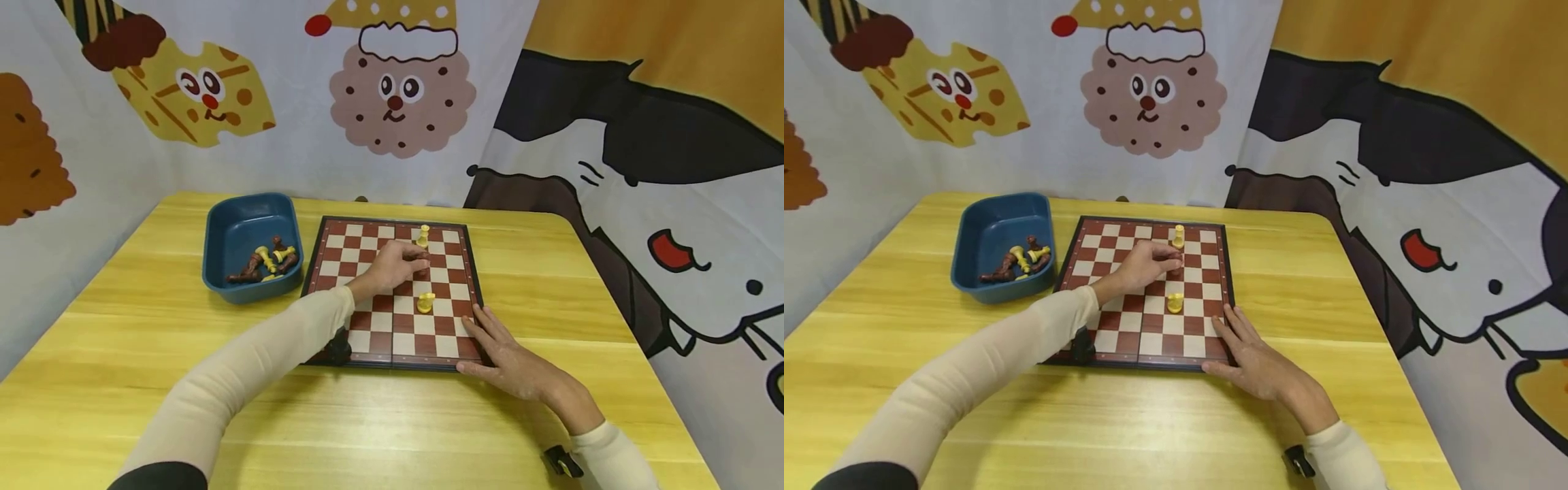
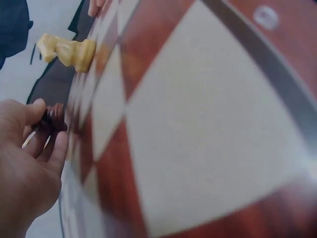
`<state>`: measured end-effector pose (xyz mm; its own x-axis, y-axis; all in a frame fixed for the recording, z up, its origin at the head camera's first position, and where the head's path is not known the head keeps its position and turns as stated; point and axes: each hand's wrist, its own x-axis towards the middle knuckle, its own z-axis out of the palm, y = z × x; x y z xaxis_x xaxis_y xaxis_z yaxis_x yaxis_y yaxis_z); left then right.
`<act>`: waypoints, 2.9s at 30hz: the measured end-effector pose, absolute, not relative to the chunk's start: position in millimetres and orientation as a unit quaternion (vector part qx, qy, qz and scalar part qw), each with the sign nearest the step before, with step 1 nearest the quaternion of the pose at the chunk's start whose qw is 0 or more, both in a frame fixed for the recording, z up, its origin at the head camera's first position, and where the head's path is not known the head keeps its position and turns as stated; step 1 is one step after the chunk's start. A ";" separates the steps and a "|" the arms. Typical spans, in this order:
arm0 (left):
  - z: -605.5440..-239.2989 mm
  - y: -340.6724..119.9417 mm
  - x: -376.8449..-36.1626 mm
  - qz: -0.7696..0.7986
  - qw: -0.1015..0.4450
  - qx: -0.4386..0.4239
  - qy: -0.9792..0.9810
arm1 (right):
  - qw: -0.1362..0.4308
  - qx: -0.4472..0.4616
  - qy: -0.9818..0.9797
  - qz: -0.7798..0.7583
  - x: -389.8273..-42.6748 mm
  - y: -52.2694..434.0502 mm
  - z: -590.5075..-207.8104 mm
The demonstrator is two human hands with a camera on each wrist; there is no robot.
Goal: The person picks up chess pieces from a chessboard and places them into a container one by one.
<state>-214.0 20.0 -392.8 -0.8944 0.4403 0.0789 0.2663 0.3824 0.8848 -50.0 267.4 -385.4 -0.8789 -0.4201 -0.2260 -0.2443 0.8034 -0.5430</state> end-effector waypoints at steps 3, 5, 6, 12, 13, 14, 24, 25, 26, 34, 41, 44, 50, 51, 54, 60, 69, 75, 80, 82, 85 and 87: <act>-386.4 16.3 -214.4 0.539 0.089 0.212 0.810 | 0.166 -0.177 0.936 -0.256 -49.6 266.6 -386.2; -381.1 11.4 -214.5 0.557 0.098 0.212 0.797 | 0.164 -0.179 0.937 -0.253 -49.3 266.3 -386.6; -378.3 8.4 -214.7 0.561 0.102 0.212 0.794 | 0.163 -0.179 0.937 -0.253 -49.0 266.2 -386.6; -357.8 -17.0 -219.5 0.582 0.101 0.206 0.780 | 0.169 -0.179 0.936 -0.250 -48.2 268.8 -384.7; -353.4 -22.5 -220.9 0.583 0.098 0.204 0.780 | 0.168 -0.179 0.936 -0.251 -48.6 269.2 -384.4; -349.0 -27.8 -223.2 0.585 0.098 0.199 0.780 | 0.165 -0.180 0.936 -0.253 -49.1 269.7 -383.7; -325.8 -96.9 -220.0 0.594 0.071 0.179 0.781 | 0.163 -0.190 0.935 -0.253 -49.6 270.9 -386.6; -323.7 -104.2 -218.4 0.597 0.069 0.175 0.780 | 0.162 -0.192 0.935 -0.251 -50.1 270.2 -386.9; -321.6 -110.7 -217.0 0.597 0.065 0.167 0.782 | 0.163 -0.193 0.935 -0.250 -50.5 269.7 -386.5; -319.6 -160.5 -203.4 0.596 0.022 0.123 0.793 | 0.161 -0.197 0.935 -0.249 -51.0 267.8 -386.7; -331.2 -192.2 -187.1 0.556 0.005 0.097 0.826 | 0.162 -0.193 0.935 -0.250 -49.2 268.4 -387.7; -335.5 -201.9 -180.0 0.516 0.001 0.099 0.851 | 0.162 -0.190 0.936 -0.248 -47.3 269.6 -388.0; -342.7 -213.1 -173.3 0.479 -0.037 0.111 0.870 | 0.163 -0.185 0.937 -0.246 -44.8 272.2 -387.4; -344.0 -213.8 -173.1 0.479 -0.049 0.112 0.869 | 0.163 -0.184 0.938 -0.245 -44.8 272.5 -387.2; -346.3 -212.8 -171.3 0.483 -0.074 0.110 0.866 | 0.163 -0.185 0.938 -0.242 -45.4 273.2 -386.6; -345.2 -202.4 -170.2 0.499 -0.079 0.127 0.853 | 0.161 -0.189 0.937 -0.244 -46.7 272.7 -387.9; -346.7 -183.0 -182.1 0.527 -0.044 0.162 0.833 | 0.158 -0.191 0.938 -0.244 -47.9 270.3 -390.0; -350.2 -165.2 -186.6 0.544 -0.006 0.175 0.820 | 0.154 -0.191 0.937 -0.249 -48.9 269.4 -390.4; -353.4 -151.0 -189.9 0.567 0.005 0.186 0.802 | 0.156 -0.194 0.934 -0.256 -48.9 268.2 -391.9; -355.8 -145.6 -191.1 0.576 0.010 0.193 0.794 | 0.158 -0.193 0.934 -0.257 -49.0 268.0 -392.1; -358.9 -136.9 -190.1 0.579 0.017 0.203 0.789 | 0.158 -0.192 0.934 -0.258 -49.4 267.8 -391.4; -360.3 -131.2 -188.8 0.583 0.025 0.212 0.784 | 0.158 -0.192 0.934 -0.257 -49.9 267.8 -390.9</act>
